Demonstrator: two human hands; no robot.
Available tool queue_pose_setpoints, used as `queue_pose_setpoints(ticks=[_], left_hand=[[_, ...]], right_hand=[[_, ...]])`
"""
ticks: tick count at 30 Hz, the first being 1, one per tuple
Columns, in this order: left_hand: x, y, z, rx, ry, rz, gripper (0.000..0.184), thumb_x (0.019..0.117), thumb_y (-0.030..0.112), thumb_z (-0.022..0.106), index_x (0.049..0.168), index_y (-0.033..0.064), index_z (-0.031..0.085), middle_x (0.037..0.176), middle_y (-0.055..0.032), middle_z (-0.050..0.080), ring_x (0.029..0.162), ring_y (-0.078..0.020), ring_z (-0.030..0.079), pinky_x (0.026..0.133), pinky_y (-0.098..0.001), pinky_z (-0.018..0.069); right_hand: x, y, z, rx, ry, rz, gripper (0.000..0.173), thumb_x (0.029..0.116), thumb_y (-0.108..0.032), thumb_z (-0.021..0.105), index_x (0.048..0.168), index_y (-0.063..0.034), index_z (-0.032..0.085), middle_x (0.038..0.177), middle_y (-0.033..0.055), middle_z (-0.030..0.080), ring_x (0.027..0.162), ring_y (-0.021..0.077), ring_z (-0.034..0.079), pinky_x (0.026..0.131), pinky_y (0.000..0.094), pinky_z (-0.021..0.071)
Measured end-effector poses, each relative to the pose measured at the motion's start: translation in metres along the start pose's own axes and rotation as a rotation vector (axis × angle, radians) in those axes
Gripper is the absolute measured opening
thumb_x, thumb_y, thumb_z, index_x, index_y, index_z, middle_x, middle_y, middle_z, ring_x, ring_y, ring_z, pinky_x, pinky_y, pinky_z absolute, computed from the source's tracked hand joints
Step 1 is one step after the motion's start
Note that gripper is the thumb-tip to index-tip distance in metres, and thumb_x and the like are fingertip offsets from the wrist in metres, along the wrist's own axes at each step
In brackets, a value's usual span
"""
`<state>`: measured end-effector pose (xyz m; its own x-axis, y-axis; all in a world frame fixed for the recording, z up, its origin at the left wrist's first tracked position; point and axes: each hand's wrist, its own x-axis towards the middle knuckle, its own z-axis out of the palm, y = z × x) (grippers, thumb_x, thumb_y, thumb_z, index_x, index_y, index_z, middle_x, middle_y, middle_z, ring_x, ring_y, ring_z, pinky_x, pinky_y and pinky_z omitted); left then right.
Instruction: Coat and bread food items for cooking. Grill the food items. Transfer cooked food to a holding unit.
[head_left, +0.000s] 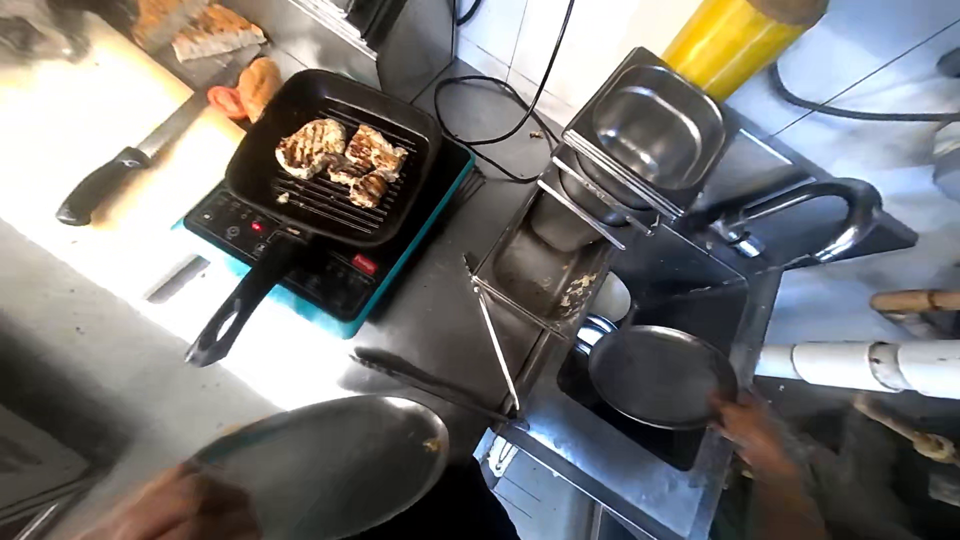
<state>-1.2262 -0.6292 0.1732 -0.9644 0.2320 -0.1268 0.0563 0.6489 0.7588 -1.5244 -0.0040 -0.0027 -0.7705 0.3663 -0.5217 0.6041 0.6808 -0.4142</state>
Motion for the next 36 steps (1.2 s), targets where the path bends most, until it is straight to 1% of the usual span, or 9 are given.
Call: queue_pose_setpoints(ticks=[2,5,8,11,18,24,27,30,36], left_hand=[[0.001,-0.002,0.007,0.004,0.012,0.039,0.016,0.1,0.006,0.059,0.098,-0.0054,0.07,0.094,-0.0232,0.065,0.093,-0.0345,0.061,0.089,-0.0448,0.0486],[-0.007,0.002,0.02,0.068,0.061,0.056,0.014,0.1006,0.004,0.058,0.098,-0.0021,0.07,0.094,-0.0206,0.066,0.096,-0.0329,0.061,0.092,-0.0425,0.0486],[-0.017,0.003,0.037,0.177,0.101,0.074,0.015,0.101,0.003,0.055,0.101,0.0025,0.071,0.095,-0.0167,0.067,0.096,-0.0317,0.062,0.09,-0.041,0.0501],[-0.025,-0.006,0.051,0.277,0.125,0.131,0.018,0.1003,0.004,0.052,0.102,0.0075,0.069,0.094,-0.0113,0.066,0.095,-0.0275,0.061,0.088,-0.0374,0.0502],[-0.041,-0.065,0.071,0.377,0.098,0.321,0.018,0.1006,0.006,0.052,0.101,0.0118,0.07,0.096,-0.0063,0.067,0.099,-0.0251,0.063,0.093,-0.0388,0.0513],[0.01,-0.142,0.125,0.449,0.05,0.459,0.018,0.1026,0.013,0.055,0.106,0.0166,0.072,0.105,-0.004,0.069,0.104,-0.0251,0.064,0.092,-0.0442,0.0539],[0.036,-0.141,0.104,0.378,0.134,0.281,0.039,0.1035,0.041,0.057,0.132,0.0155,0.066,0.137,-0.0128,0.063,0.112,-0.0284,0.067,0.095,-0.0482,0.0549],[0.064,-0.144,0.073,0.349,0.204,0.027,0.065,0.0989,0.048,0.062,0.152,0.0129,0.048,0.163,-0.0156,0.035,0.087,-0.0278,0.073,0.07,-0.0458,0.0609],[0.105,-0.135,0.041,0.414,-0.096,-0.183,0.082,0.0986,0.063,0.053,0.165,0.0316,0.018,0.173,-0.0038,0.007,0.081,-0.0248,0.071,0.066,-0.0448,0.0589]], right_hand=[[0.004,-0.003,0.038,-0.148,0.079,-0.015,0.052,0.1039,-0.033,0.063,0.141,0.0008,0.049,0.103,0.0223,0.064,0.075,0.026,0.064,0.067,0.044,0.0551],[-0.055,-0.053,0.074,-0.222,0.251,-0.32,0.076,0.0906,-0.034,0.08,0.147,0.0035,0.047,0.131,0.0349,0.059,0.115,0.048,0.063,0.098,0.0674,0.0486],[-0.163,-0.125,0.144,-0.166,-0.082,-0.74,0.08,0.0771,-0.045,0.088,0.139,-0.004,0.059,0.139,0.0273,0.056,0.121,0.043,0.061,0.096,0.0606,0.0543],[-0.216,-0.161,0.228,-0.56,-0.308,-0.836,0.098,0.0709,-0.061,0.086,0.153,-0.0234,0.048,0.168,0.0263,0.013,0.148,0.046,0.033,0.112,0.0567,0.0423],[-0.199,-0.173,0.234,-0.496,-0.301,-0.988,0.023,0.0897,-0.025,0.075,0.1,-0.0048,0.073,0.111,0.019,0.066,0.095,0.0322,0.069,0.083,0.0487,0.0586],[-0.226,-0.137,0.145,-0.225,-0.362,-0.845,0.081,0.0811,-0.052,0.077,0.153,-0.0305,0.047,0.101,-0.0019,0.071,0.079,0.0128,0.068,0.07,0.0397,0.0597],[-0.258,-0.12,0.143,-0.047,-0.307,-0.721,0.094,0.0781,-0.049,0.08,0.157,-0.0174,0.04,0.112,0.0018,0.071,0.082,0.0131,0.07,0.07,0.0367,0.0611],[-0.291,-0.11,0.16,0.068,-0.259,-0.654,0.097,0.0785,-0.042,0.081,0.158,-0.0101,0.036,0.113,0.0051,0.071,0.084,0.0136,0.071,0.07,0.0343,0.0619],[-0.341,-0.102,0.193,0.237,-0.238,-0.578,0.095,0.0808,-0.029,0.082,0.159,-0.0056,0.033,0.113,0.007,0.072,0.088,0.0152,0.071,0.073,0.0335,0.0615]])
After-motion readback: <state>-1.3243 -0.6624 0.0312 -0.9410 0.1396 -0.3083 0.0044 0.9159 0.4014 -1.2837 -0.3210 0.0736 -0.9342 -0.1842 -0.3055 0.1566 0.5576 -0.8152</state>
